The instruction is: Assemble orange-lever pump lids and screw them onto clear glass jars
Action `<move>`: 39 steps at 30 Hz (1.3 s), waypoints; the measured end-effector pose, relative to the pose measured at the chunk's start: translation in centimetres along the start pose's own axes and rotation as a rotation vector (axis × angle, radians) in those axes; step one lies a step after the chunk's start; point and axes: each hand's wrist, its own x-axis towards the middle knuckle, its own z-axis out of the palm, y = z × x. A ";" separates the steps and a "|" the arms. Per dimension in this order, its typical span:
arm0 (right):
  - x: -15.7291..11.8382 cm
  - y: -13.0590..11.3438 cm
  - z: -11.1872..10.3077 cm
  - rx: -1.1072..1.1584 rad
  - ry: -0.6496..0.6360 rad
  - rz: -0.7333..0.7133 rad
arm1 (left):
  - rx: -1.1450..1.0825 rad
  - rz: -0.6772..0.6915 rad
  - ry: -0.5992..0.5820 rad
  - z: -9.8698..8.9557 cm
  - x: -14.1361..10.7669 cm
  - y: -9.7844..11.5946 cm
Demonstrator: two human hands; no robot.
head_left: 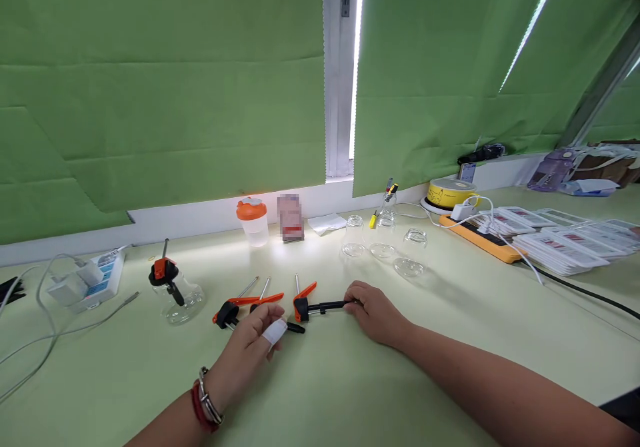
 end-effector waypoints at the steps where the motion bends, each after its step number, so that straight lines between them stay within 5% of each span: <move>1: -0.1 0.1 0.0 0.022 0.025 -0.007 | -0.066 -0.034 -0.031 0.3 0.0 -0.2; 8: -0.5 -0.2 -0.3 0.083 0.183 -0.151 | -0.402 -0.049 -0.125 0.3 0.3 -1.3; 12: -1.0 -1.0 -0.4 0.062 0.168 -0.318 | -0.612 -0.057 -0.177 0.4 0.2 -0.9; 16: -1.2 -1.3 0.0 -0.075 0.105 -0.475 | -0.521 -0.081 -0.200 0.7 0.0 -0.4; 20: -0.6 -0.4 -0.6 -0.224 0.119 -0.517 | -0.432 -0.079 -0.095 0.5 0.1 -0.3; 23: 0.5 1.1 -2.2 -0.309 0.403 -0.380 | -0.425 -0.081 0.001 0.1 0.4 -0.4; 26: 1.4 3.1 -4.4 -0.377 0.773 -0.032 | -0.379 -0.086 0.074 -0.3 0.5 -0.4; 28: 1.8 4.7 -5.6 -0.372 0.872 0.184 | -0.345 -0.075 0.088 -0.5 0.6 -0.3; 33: 2.1 7.8 -6.5 -0.106 0.734 0.739 | -0.290 -0.044 0.076 -0.8 0.4 0.0; 39: 2.0 8.8 -5.5 -0.006 0.618 0.808 | -0.272 -0.028 0.088 -0.9 0.3 0.4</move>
